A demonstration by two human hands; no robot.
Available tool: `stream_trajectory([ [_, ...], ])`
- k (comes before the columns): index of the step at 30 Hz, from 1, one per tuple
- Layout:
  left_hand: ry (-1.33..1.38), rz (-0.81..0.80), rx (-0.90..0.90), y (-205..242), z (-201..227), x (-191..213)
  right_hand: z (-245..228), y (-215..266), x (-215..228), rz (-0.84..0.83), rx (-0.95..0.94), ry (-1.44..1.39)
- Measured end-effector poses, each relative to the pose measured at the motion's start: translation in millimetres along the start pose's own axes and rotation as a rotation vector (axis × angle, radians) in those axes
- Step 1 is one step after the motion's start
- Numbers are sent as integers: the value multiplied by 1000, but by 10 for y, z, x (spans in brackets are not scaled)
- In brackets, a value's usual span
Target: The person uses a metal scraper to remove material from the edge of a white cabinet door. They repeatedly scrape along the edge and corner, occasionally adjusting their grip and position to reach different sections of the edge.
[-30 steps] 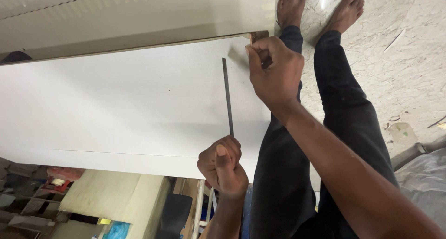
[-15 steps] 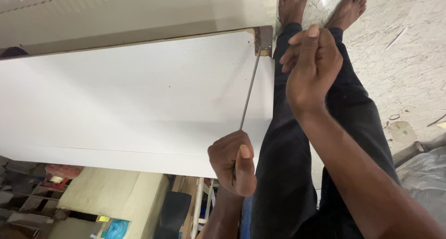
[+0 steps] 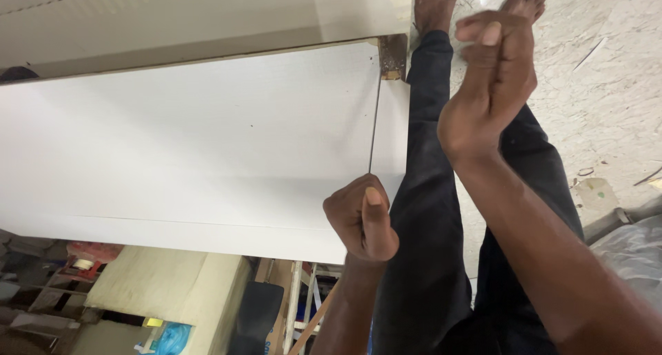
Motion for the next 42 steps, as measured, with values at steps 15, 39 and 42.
stream_trajectory([
  [15, -105, -47, -117, -8, 91, -12, 87, 318, -237, -269, -811, -55],
  [39, -1201, -1837, -362, -854, 638, -412, 166, 845, -946, -128, -1362, -1004],
  [42, -1331, -1997, -332, -909, 668, -444, 110, 845, -996, -100, -1383, -1036],
])
Point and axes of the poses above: each hand's wrist, its own y-axis away from the middle knuckle, its own x-axis out of the back of the hand, z = x × y, the point moved 7 cm from there along -y, towards the middle knuckle
